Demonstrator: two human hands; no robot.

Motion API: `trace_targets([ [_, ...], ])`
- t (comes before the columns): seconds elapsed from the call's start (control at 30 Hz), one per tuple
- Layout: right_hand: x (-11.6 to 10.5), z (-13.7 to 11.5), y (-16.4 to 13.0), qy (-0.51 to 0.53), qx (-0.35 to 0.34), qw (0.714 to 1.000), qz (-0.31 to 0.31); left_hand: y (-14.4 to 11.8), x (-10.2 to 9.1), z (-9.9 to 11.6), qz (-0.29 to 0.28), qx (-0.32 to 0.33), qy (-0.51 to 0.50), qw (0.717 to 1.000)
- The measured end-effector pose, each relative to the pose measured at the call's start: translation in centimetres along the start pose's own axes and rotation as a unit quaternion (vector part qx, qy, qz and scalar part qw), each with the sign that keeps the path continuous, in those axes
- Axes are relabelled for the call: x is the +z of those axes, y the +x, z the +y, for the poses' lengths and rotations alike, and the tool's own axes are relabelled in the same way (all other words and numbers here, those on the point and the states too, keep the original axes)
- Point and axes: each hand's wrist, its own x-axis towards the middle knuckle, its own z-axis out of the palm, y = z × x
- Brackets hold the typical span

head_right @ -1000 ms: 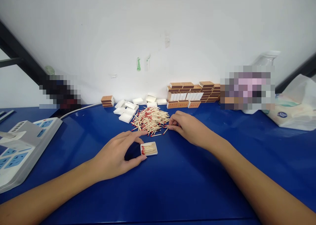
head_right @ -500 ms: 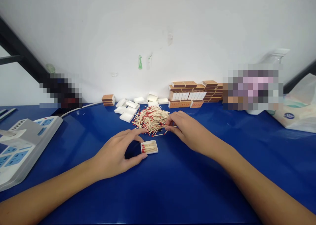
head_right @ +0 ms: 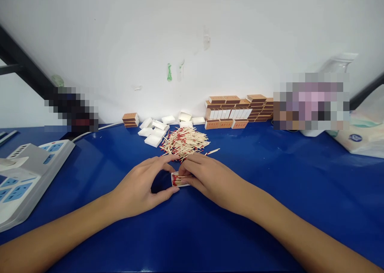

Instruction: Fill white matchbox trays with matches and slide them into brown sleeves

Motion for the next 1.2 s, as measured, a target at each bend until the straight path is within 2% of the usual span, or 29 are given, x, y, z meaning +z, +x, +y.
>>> trace_targets([
  [0.23,-0.7,0.1,-0.1,0.007,-0.003,1.0,0.008,0.0,-0.1,0.2,-0.002,-0.002,-0.003,1.0],
  [0.47,0.2,-0.2,0.0,0.053,0.01,0.998,0.03,0.0,-0.1,0.1,-0.002,-0.003,-0.007,1.0],
  [0.7,0.2,0.4,-0.1,0.02,-0.019,0.999,0.037,-0.1,0.1,0.0,-0.001,0.002,-0.004,1.0],
  [0.9,0.3,0.5,0.1,0.015,-0.048,0.996,0.067,-0.1,-0.1,0.0,-0.007,0.002,-0.006,1.0],
  [1.2,0.9,0.3,0.3,0.046,-0.045,0.996,0.063,-0.2,0.1,-0.1,-0.006,0.006,-0.003,1.0],
])
